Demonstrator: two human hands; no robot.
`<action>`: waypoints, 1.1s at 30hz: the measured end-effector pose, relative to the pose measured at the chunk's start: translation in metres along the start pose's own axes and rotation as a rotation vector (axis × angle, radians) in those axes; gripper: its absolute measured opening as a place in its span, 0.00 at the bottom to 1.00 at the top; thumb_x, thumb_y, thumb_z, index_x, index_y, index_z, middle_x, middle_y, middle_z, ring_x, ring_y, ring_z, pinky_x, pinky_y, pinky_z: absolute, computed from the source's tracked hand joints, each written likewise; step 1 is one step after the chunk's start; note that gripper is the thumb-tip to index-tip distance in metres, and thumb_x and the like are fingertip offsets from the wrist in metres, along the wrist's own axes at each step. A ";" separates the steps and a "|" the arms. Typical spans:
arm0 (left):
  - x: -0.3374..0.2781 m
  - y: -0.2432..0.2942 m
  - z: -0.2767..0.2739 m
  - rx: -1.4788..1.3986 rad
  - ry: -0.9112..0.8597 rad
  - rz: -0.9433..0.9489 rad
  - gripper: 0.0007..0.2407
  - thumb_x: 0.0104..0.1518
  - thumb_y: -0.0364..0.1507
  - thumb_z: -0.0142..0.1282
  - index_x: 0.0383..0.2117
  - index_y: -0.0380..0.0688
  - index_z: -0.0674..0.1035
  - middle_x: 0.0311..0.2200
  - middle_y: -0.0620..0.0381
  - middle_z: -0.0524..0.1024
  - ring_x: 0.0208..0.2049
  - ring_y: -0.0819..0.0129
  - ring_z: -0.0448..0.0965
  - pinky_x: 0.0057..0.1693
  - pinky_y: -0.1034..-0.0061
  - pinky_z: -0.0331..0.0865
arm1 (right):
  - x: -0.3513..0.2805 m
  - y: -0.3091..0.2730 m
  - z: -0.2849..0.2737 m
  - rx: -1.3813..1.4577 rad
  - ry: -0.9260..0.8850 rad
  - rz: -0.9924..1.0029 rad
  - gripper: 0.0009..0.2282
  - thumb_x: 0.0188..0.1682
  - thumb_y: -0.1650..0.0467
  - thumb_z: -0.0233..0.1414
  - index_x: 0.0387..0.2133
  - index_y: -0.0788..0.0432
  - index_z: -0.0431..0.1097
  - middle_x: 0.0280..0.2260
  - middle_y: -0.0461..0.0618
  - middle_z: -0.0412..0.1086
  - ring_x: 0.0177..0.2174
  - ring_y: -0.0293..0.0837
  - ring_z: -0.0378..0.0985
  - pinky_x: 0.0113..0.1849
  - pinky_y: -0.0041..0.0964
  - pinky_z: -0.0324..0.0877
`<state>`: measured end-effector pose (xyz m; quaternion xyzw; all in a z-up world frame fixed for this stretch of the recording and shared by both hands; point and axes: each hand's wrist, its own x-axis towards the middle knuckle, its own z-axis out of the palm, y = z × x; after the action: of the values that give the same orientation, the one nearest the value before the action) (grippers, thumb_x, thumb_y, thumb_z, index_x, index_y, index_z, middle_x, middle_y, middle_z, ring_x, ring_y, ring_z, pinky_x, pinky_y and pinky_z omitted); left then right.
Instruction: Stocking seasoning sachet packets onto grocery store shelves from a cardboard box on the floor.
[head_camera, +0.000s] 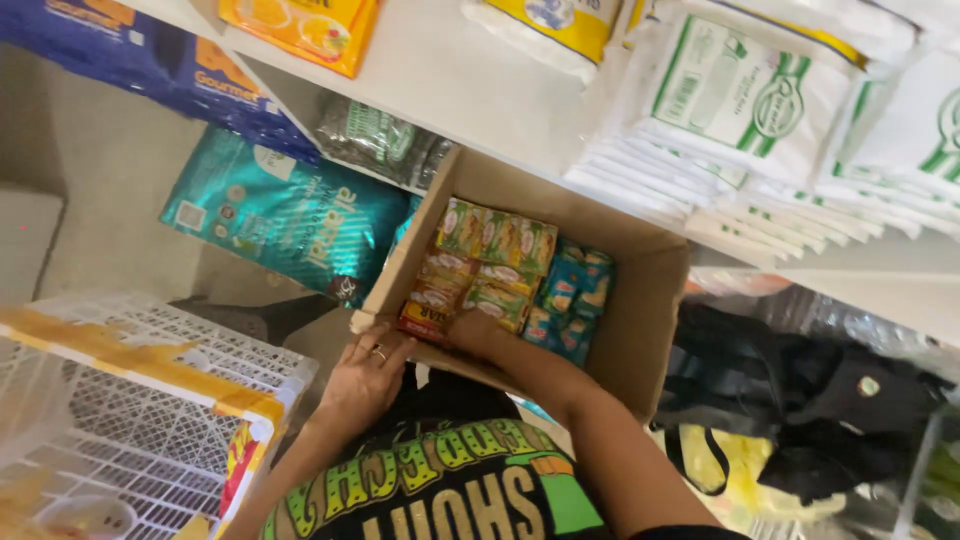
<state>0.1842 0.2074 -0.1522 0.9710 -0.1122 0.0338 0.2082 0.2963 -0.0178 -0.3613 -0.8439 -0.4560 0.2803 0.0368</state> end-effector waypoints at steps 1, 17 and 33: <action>0.002 -0.001 0.000 -0.008 -0.022 0.008 0.20 0.47 0.27 0.60 0.50 0.41 0.78 0.45 0.45 0.79 0.57 0.47 0.71 0.56 0.54 0.68 | 0.006 -0.004 0.004 -0.027 0.001 -0.022 0.14 0.42 0.64 0.54 0.35 0.63 0.75 0.33 0.62 0.76 0.34 0.61 0.79 0.33 0.57 0.75; 0.007 -0.021 0.010 -0.153 -0.051 -0.032 0.19 0.50 0.26 0.60 0.51 0.44 0.78 0.40 0.48 0.80 0.53 0.53 0.74 0.53 0.53 0.66 | 0.001 0.040 -0.055 0.077 0.099 0.134 0.12 0.42 0.70 0.55 0.39 0.62 0.75 0.38 0.62 0.76 0.35 0.59 0.80 0.36 0.55 0.75; 0.113 0.052 -0.154 -0.861 0.171 0.012 0.16 0.57 0.30 0.64 0.49 0.39 0.77 0.42 0.50 0.82 0.41 0.63 0.83 0.47 0.73 0.76 | -0.226 -0.041 -0.343 0.937 1.127 -0.068 0.02 0.55 0.78 0.53 0.38 0.65 0.72 0.36 0.49 0.70 0.36 0.41 0.70 0.40 0.33 0.67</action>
<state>0.2789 0.2015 0.0212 0.7887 -0.1038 0.0652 0.6024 0.3426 -0.1064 0.0396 -0.7411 -0.2262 -0.0322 0.6313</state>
